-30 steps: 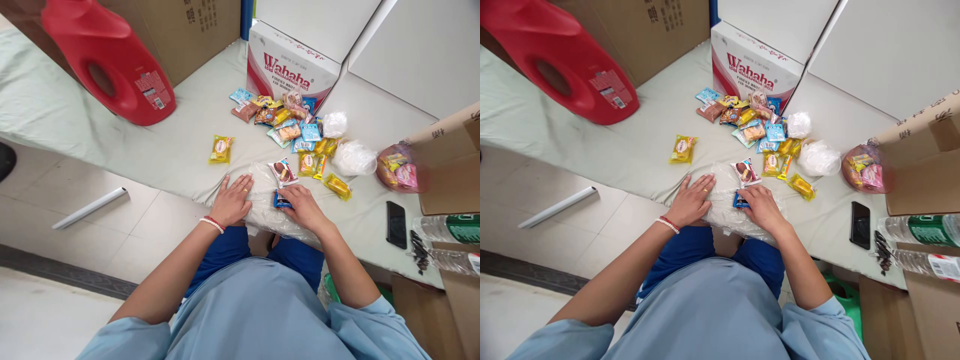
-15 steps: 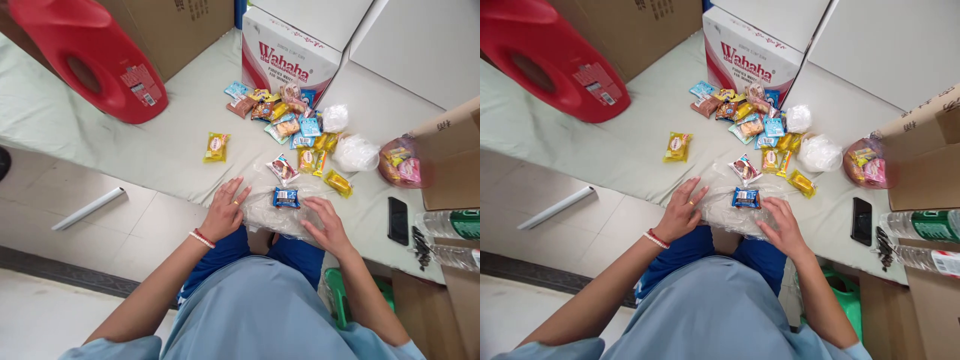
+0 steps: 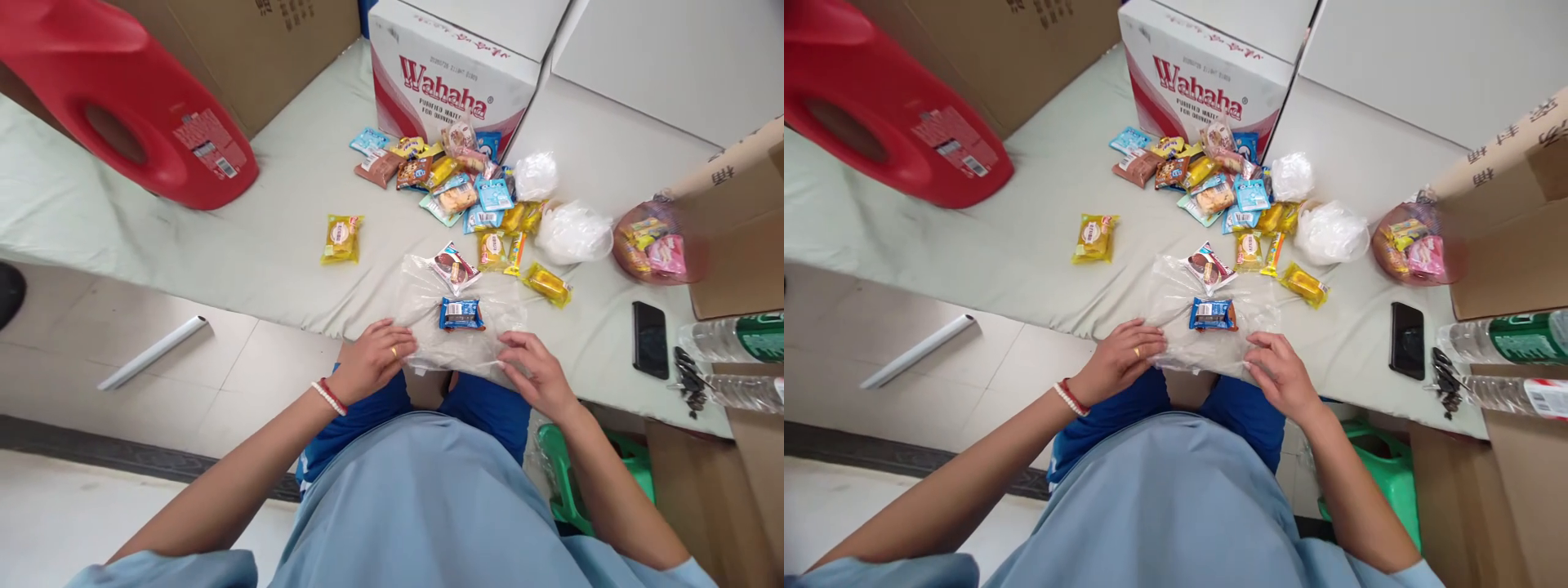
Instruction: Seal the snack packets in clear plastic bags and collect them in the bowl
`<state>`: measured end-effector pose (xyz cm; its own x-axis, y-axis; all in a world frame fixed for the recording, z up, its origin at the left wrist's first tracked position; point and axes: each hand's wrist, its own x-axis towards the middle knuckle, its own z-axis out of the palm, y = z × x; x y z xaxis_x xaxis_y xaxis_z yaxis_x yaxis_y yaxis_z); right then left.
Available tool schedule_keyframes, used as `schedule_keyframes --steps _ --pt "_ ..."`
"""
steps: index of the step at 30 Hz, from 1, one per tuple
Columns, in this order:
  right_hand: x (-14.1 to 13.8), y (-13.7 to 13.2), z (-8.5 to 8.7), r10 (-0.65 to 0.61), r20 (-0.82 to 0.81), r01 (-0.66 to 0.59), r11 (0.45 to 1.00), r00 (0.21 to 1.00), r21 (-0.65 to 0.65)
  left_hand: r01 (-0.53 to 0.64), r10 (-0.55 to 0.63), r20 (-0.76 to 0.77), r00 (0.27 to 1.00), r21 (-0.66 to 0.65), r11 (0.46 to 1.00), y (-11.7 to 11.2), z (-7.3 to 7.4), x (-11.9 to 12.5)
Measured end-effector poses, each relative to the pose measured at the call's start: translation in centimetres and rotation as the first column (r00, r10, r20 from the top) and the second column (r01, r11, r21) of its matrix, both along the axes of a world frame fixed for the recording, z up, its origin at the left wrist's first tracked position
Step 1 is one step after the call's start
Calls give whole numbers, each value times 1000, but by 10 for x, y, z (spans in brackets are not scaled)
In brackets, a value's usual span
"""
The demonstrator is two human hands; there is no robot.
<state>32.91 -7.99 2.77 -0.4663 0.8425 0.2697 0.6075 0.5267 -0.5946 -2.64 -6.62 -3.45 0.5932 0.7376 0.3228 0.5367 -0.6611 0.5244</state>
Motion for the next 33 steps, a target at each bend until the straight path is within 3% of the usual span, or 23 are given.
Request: schedule_keyframes --steps 2,5,8,11,15,19,21,23,25,26,28,31,33 --pt "0 15 15 -2 -44 -1 998 999 -67 -100 107 64 992 -104 989 7 8 3" --pt "-2 41 28 -28 -44 20 984 999 -179 -260 288 79 954 -252 932 18 21 11" --pt "-4 69 26 -119 -16 108 943 993 -314 -400 447 53 893 -359 843 30 27 21" --pt "-6 92 12 -198 -6 178 891 980 -418 -516 585 57 809 -408 753 43 25 28" --pt "-7 106 -7 -267 51 257 834 962 -487 -668 734 124 668 -333 665 54 18 28" --pt "-9 107 -13 -276 78 275 808 958 -522 -827 814 235 531 -65 558 39 26 21" --pt "-10 106 -13 -268 88 274 808 959 -521 -800 757 276 593 92 593 22 36 24" --pt "-9 106 -12 -245 101 262 820 964 -508 -627 589 217 779 242 740 8 46 35" --pt "-7 107 -11 -211 134 250 831 968 -496 -360 355 69 932 288 888 5 54 53" --pt "-6 108 -9 -186 164 244 836 969 -491 -267 276 1 961 261 928 8 56 64" --pt "-4 112 -4 -135 252 238 863 958 -445 -197 216 -93 972 178 964 20 57 83" --pt "-6 121 11 -161 358 235 957 920 -173 -194 202 -172 964 66 979 38 50 100" --pt "-13 130 22 -143 355 150 989 924 8 -193 197 -194 961 37 981 42 44 103"
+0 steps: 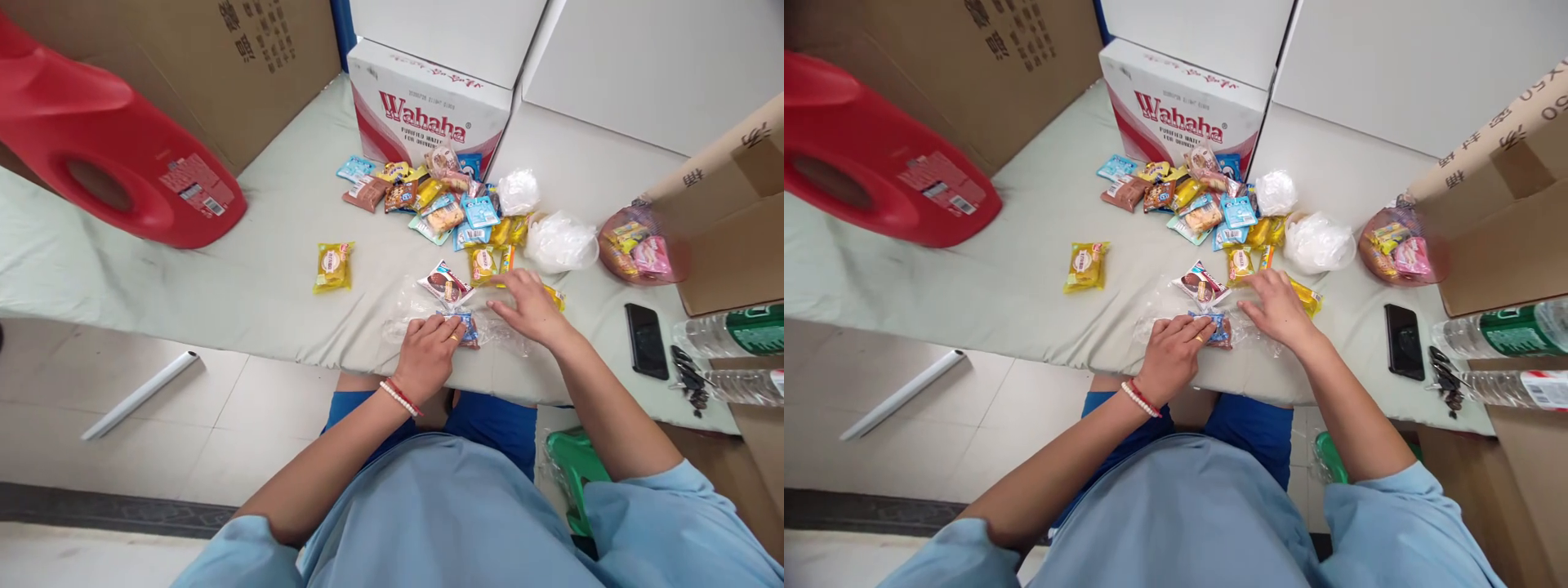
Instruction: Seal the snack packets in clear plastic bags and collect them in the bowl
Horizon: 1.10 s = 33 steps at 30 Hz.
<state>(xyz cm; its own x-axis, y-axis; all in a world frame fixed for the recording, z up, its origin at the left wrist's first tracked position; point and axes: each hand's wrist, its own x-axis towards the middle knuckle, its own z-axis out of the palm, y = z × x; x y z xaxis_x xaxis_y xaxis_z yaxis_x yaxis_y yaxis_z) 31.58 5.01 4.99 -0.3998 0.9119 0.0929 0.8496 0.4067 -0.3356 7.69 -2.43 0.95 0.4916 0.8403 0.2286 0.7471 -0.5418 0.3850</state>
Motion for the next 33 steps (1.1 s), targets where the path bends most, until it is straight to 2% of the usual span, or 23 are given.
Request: schedule_keyframes --steps 2,4,6,9,13,15,18,23,26,28,30,33 --pt "-12 11 7 141 -1 -141 989 990 34 -6 6 -3 1000 6 1000 -1 -4 0" --pt "-26 23 10 242 10 -241 969 970 -47 -16 16 0 1000 23 1000 -4 -6 -2" --pt "-38 35 10 289 27 -282 947 957 -151 -22 22 0 1000 33 999 -6 -7 -3" --pt "-49 50 13 322 -16 -317 921 947 -226 -20 20 3 1000 31 999 -7 -6 -2" --pt "-47 54 25 259 -59 -264 954 964 -139 -12 11 8 1000 26 1000 -8 -6 0" --pt "-44 46 31 260 -45 -263 960 965 -96 -12 11 8 1000 29 1000 -8 -5 1" --pt "-41 18 32 311 -28 -312 948 950 -52 -16 15 15 1000 31 999 -8 -4 1" --pt "-40 -38 20 432 43 -428 900 901 -77 -61 63 62 996 -44 997 -5 -2 -3" --pt "-38 -56 9 438 110 -439 898 892 -15 -58 81 204 976 -113 992 -2 -9 -9" --pt "-38 -61 2 440 129 -447 894 889 26 -83 142 353 925 -178 980 1 -15 -13" --pt "-38 -62 -3 462 142 -470 882 875 25 -155 266 461 847 -266 952 6 -21 -18" --pt "-38 -62 -7 481 171 -487 873 860 -9 -313 420 448 789 -294 903 17 -22 -25"
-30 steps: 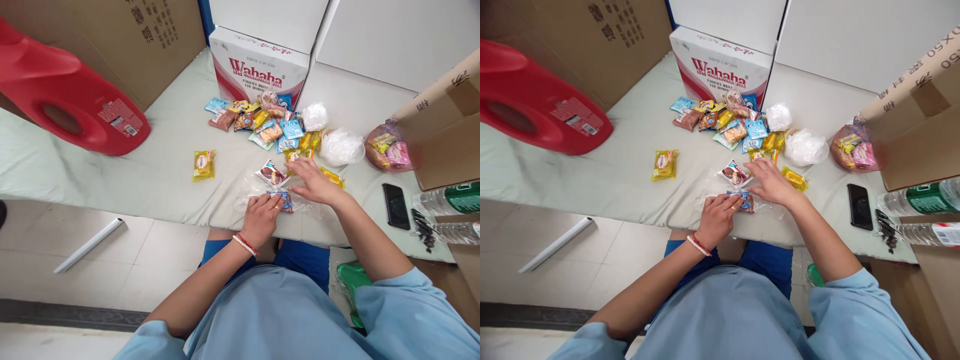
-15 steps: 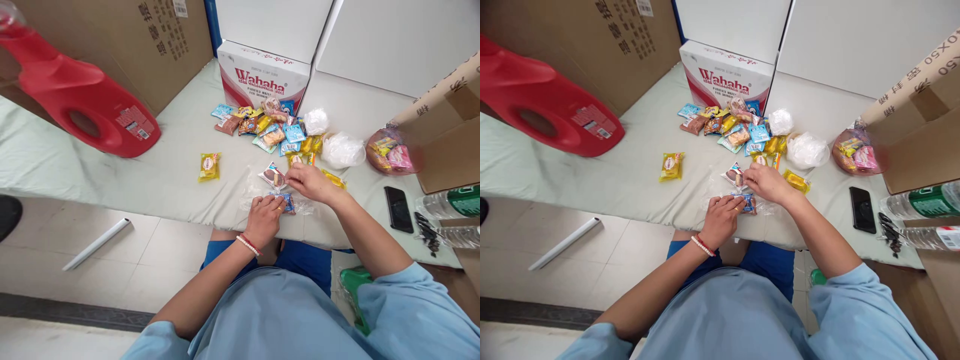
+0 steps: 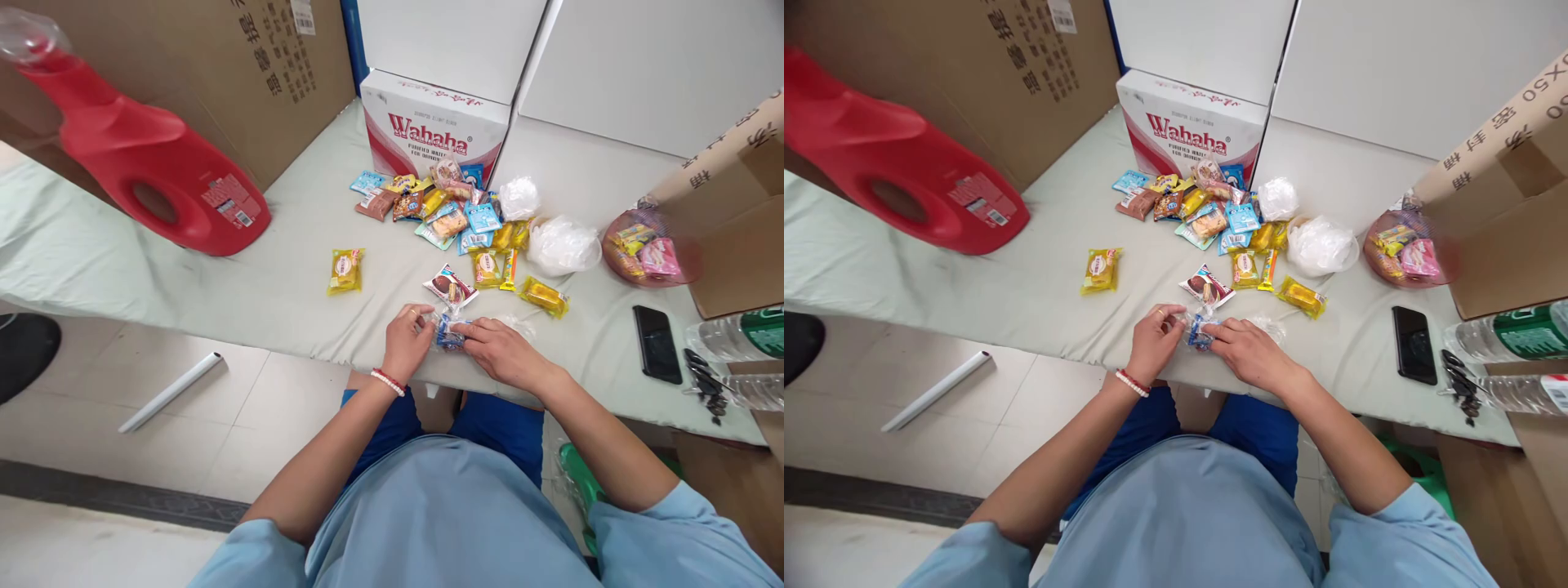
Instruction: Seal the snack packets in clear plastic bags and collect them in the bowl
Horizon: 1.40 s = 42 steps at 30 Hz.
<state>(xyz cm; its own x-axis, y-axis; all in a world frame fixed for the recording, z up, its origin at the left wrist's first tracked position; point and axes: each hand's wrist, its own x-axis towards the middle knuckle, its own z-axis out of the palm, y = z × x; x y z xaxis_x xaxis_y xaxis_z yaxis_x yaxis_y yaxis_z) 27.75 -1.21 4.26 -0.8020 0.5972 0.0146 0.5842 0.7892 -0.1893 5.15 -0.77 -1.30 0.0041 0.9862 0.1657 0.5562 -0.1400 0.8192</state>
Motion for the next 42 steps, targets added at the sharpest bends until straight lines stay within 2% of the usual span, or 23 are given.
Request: schedule_keyframes --steps 2,4,6,9,11,13,15,17,19,22,27,30,34,37,39,42 --pt "0 0 -2 0 -1 0 1000 1000 -17 -53 56 -88 995 40 998 9 3 -3" --pt "0 1 -3 6 -26 -7 999 1000 -35 -22 31 -152 988 57 998 22 7 -4" --pt "0 1 -5 21 -42 -22 999 999 -31 115 -110 -140 984 25 993 37 9 -2" --pt "2 2 -8 49 -27 -48 999 998 7 385 -385 8 923 -8 923 60 10 1" --pt "3 3 -10 56 -36 -55 998 998 15 459 -457 84 885 -8 888 70 12 1" --pt "3 3 -11 51 -70 -51 999 996 9 445 -444 126 887 20 895 73 15 -4" --pt "3 3 -13 39 -107 -38 999 994 4 416 -428 172 887 105 903 69 19 -13" --pt "3 2 -14 20 -138 -20 1000 990 6 412 -446 183 876 197 889 58 22 -27" --pt "2 1 -16 8 -162 -7 1000 987 7 443 -480 128 868 235 865 45 20 -40" --pt "0 -4 -19 8 -187 -6 1000 982 10 474 -481 -16 877 200 858 27 9 -53" --pt "-3 -13 -25 -64 -276 71 997 959 14 431 -404 -196 893 123 894 16 -10 -56" --pt "-3 -12 -25 -26 -290 31 999 957 14 453 -433 -183 883 84 888 15 -9 -61" --pt "-5 -7 -22 -3 -318 -2 1000 948 -14 491 -489 -81 868 -5 871 12 -6 -70" --pt "-7 -7 -21 -12 -328 6 1000 945 -20 330 -330 -43 943 -13 944 7 -8 -65" --pt "-9 -10 -21 -29 -337 21 999 941 -26 203 -202 -78 976 12 979 5 -9 -56" --pt "-10 -16 -22 -60 -374 51 998 925 -35 141 -141 -217 966 -16 990 3 -7 -43"
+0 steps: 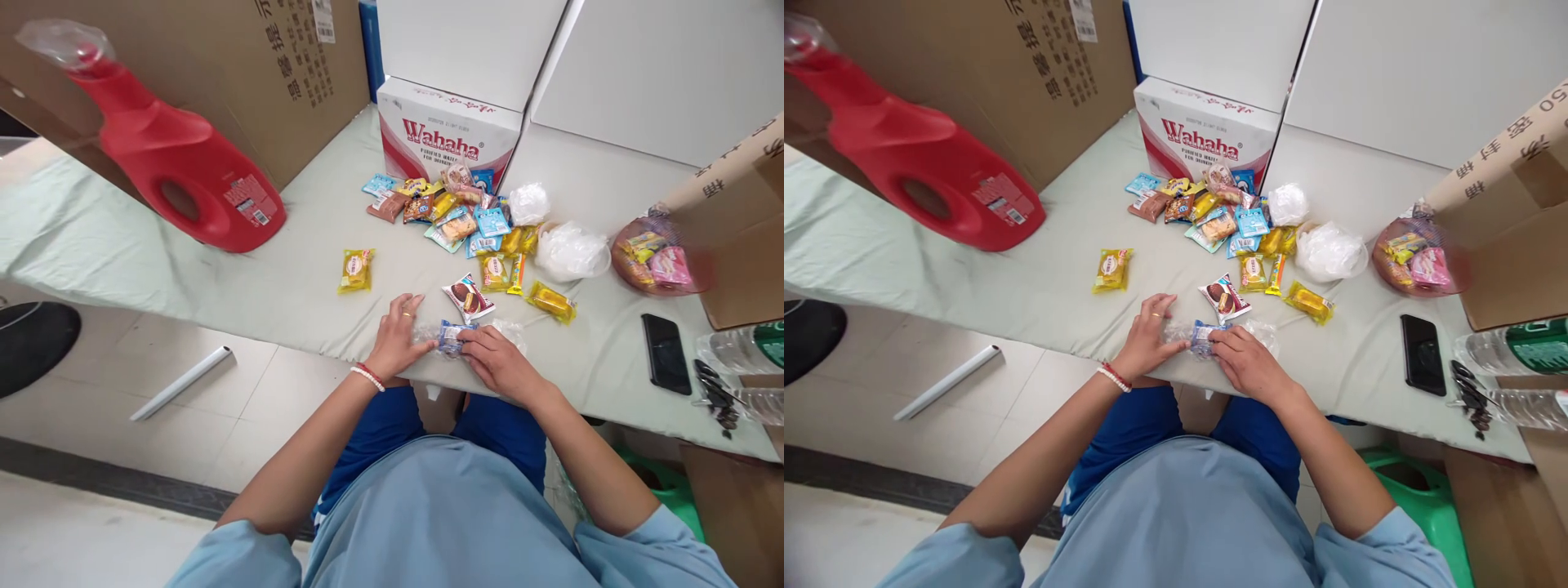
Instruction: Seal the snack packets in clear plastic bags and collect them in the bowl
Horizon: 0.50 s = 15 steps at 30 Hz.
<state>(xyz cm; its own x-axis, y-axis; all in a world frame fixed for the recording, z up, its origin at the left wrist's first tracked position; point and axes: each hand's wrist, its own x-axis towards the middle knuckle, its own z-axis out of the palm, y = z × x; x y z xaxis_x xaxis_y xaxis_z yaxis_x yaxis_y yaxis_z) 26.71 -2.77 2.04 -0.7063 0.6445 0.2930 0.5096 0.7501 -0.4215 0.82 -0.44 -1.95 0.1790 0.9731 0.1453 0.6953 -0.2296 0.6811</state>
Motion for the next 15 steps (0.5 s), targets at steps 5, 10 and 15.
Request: schedule_keyframes --steps 5,10,15 --pt "-2 -7 -5 -45 -27 45 999 999 16 16 -22 -60 998 -86 996 -8 11 -4" --pt "-7 -10 -13 -72 -39 72 997 997 22 -6 78 327 942 -215 977 -24 26 -2" --pt "-8 -14 -16 -109 -91 106 994 990 -32 49 66 478 876 -225 973 -31 37 45"
